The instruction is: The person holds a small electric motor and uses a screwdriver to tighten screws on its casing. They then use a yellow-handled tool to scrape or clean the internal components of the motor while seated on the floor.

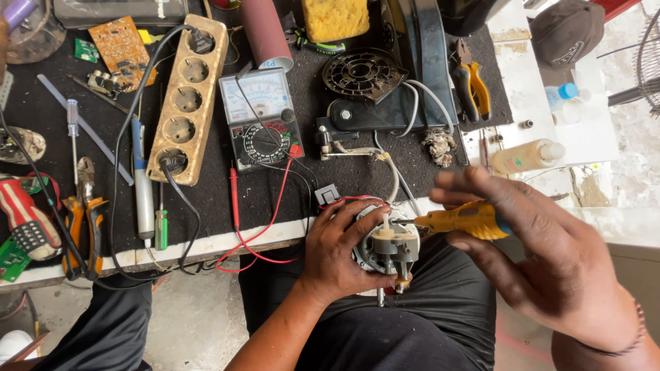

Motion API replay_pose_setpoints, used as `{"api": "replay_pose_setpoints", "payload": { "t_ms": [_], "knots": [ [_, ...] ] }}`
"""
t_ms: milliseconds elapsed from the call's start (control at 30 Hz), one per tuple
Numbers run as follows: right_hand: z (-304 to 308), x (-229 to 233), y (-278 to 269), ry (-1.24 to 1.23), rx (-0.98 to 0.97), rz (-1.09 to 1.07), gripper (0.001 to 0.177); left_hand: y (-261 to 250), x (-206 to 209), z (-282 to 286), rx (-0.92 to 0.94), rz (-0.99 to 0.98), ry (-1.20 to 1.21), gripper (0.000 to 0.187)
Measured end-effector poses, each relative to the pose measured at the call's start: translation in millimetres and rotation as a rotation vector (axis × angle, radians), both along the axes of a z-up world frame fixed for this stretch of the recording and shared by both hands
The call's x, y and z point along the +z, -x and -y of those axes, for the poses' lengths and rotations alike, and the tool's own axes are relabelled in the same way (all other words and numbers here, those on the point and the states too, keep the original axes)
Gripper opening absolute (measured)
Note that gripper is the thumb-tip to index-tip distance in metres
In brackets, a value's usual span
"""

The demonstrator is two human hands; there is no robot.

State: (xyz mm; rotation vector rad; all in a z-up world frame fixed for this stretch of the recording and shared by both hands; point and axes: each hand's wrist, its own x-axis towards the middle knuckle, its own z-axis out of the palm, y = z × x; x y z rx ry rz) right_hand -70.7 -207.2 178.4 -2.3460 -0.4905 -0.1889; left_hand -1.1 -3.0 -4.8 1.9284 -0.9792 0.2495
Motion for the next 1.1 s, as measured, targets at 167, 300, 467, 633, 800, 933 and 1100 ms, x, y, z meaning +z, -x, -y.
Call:
{"api": "replay_pose_setpoints", "payload": {
  "t_ms": [167,300,467,633,800,933,1100],
  "knots": [
    [2.6,4.9,-2.1,0.121,0.006,0.111,0.067,0.5,0.0,-0.1,0.004,0.005,0.0,0.095],
    [-7.2,3.1,1.0,0.141,-0.11,0.174,0.052,0.3,2.3,0.3,0.003,0.016,0.006,0.092],
    [-1.6,19.6,-2.9,0.094,0.093,-0.015,0.067,1.6,1.5,0.3,0.016,0.031,0.009,0.091],
    [-6.0,13.4,-4.7,0.14,-0.046,0.137,0.062,0.3,2.0,1.3,0.008,0.033,0.01,0.09],
    [-7.5,3.6,-1.0,0.13,-0.035,0.186,0.059,0.4,1.2,0.7,0.013,0.039,-0.003,0.093],
    [-4.6,5.4,-1.6,0.136,-0.02,0.181,0.063,-0.6,1.8,1.1,0.011,0.054,0.005,0.09],
    [-9.9,-2.5,-0.4,0.144,-0.128,0.329,0.039,0.5,-0.3,0.7,0.013,0.043,-0.001,0.091]
  ]
}}
